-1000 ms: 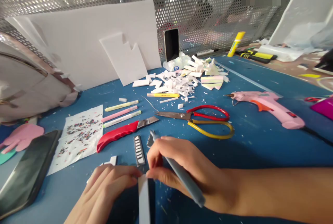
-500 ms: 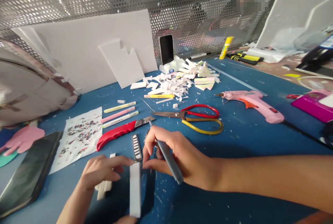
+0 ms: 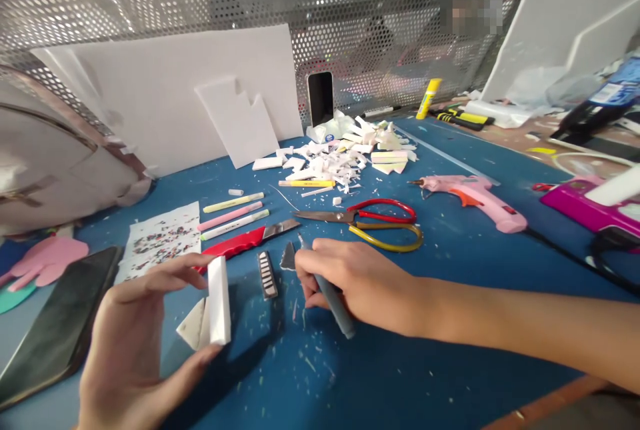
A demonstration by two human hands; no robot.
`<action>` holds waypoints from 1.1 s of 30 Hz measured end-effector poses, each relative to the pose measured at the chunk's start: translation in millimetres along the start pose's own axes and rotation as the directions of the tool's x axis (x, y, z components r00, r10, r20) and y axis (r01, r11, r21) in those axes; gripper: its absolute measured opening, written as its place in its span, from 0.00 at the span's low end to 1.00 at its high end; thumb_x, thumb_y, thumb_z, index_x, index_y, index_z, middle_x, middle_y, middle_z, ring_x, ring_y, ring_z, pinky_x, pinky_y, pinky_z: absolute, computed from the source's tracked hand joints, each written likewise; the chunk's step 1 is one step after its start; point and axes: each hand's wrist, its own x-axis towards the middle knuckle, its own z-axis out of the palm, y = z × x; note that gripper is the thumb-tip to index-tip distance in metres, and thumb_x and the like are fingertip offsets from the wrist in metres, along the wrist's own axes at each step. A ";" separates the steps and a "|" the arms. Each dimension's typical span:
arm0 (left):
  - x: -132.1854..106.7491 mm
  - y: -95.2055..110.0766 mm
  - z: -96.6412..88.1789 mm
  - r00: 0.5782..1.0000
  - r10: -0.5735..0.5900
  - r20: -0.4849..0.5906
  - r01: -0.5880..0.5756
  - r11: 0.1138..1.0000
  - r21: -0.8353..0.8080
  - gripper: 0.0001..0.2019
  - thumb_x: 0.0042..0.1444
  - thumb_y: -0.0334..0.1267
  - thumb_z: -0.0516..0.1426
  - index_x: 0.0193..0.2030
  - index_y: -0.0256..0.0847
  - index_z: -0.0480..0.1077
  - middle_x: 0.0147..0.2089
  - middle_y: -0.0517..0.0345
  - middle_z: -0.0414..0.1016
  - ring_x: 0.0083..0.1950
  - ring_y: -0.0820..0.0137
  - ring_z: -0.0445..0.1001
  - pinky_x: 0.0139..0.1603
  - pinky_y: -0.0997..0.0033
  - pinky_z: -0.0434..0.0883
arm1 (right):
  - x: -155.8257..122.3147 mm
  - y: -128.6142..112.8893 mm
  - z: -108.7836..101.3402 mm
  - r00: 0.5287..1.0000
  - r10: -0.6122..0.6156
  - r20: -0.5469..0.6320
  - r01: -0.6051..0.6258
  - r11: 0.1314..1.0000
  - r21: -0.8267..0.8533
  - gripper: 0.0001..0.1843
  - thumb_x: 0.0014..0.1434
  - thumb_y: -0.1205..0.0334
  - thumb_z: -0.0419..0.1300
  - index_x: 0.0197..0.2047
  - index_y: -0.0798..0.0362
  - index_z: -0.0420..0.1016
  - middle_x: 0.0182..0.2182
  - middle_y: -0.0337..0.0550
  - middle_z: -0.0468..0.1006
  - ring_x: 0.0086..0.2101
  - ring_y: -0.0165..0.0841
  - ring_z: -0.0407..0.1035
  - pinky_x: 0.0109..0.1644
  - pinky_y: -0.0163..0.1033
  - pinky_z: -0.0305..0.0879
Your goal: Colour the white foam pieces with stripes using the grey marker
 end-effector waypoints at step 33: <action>4.0 -7.5 -7.6 0.996 -0.031 -0.081 0.015 0.981 -0.196 0.21 0.53 0.33 0.65 0.50 0.45 0.63 0.56 0.50 0.67 0.62 0.60 0.67 0.63 0.53 0.64 | 9.3 -67.3 13.1 0.989 -0.042 0.142 0.046 0.999 -0.027 0.16 0.58 0.79 0.61 0.35 0.50 0.60 0.32 0.35 0.72 0.31 0.29 0.65 0.34 0.34 0.58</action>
